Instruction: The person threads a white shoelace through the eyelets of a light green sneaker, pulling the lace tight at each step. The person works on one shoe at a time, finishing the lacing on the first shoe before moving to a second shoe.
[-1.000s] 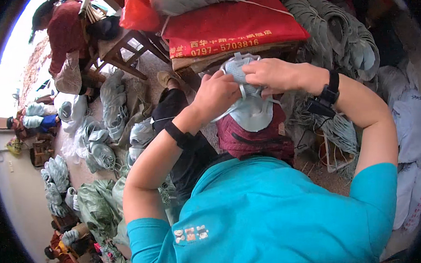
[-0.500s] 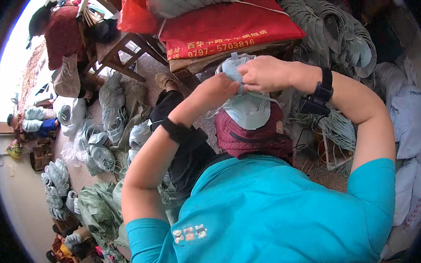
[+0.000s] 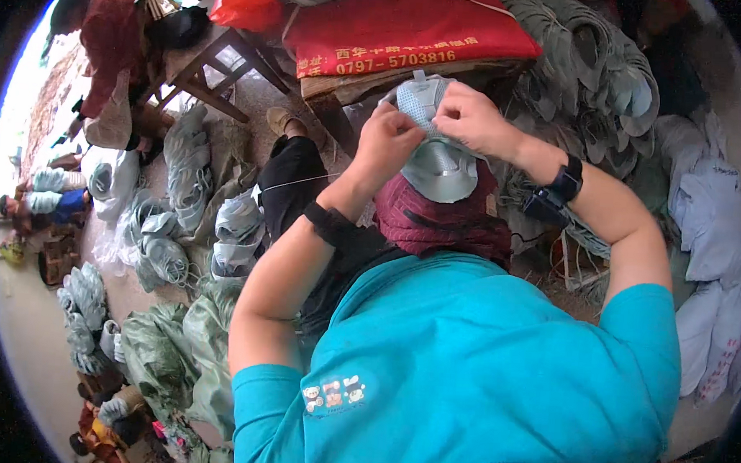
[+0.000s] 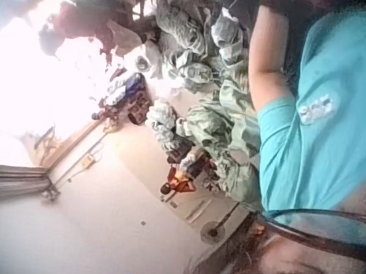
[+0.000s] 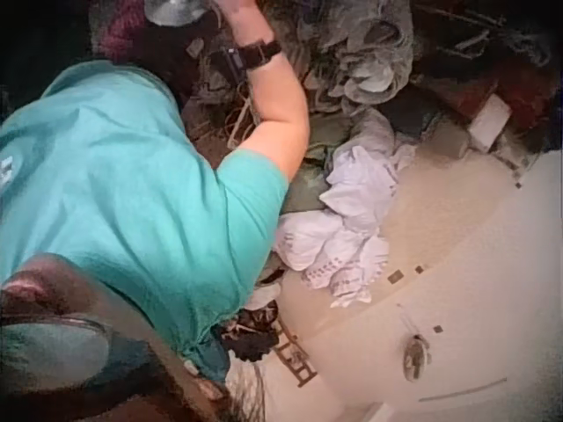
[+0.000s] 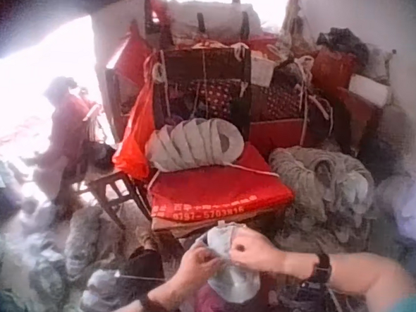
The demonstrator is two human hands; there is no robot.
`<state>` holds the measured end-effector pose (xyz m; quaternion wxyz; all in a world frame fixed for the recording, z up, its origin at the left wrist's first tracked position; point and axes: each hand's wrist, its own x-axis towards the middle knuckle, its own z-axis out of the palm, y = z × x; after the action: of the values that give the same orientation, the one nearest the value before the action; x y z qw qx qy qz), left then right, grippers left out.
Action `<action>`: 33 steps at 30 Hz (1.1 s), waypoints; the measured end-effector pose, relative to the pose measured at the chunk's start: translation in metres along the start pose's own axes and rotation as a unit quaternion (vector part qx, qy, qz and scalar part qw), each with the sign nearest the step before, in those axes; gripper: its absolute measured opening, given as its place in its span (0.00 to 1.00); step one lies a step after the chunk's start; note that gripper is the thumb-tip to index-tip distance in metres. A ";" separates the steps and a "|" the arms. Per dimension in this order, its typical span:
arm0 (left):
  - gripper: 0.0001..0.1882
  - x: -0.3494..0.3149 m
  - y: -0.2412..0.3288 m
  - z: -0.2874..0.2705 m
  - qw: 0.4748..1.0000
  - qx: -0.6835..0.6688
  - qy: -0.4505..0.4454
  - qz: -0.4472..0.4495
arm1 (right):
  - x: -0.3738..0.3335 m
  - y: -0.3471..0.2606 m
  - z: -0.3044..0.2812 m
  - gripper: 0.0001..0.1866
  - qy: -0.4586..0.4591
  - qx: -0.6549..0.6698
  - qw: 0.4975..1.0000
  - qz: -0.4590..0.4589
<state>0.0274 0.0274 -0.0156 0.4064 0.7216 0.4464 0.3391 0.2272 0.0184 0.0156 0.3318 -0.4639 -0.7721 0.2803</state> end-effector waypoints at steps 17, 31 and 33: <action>0.14 -0.009 0.030 -0.018 0.928 0.333 -0.042 0.165 | -0.007 -0.050 -0.035 0.12 -0.066 0.407 0.885 0.218; 0.07 0.011 0.057 -0.028 0.976 -0.153 0.137 0.074 | -0.005 -0.051 -0.024 0.11 -0.002 0.402 0.897 0.186; 0.06 0.012 0.062 -0.026 0.974 -0.104 0.161 0.117 | 0.000 -0.055 -0.027 0.11 -0.006 0.399 0.899 0.182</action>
<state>0.0319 0.0288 0.0522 0.3596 0.6585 0.3805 0.5407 0.2189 -0.0004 0.0734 0.4277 -0.4234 -0.4997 0.6229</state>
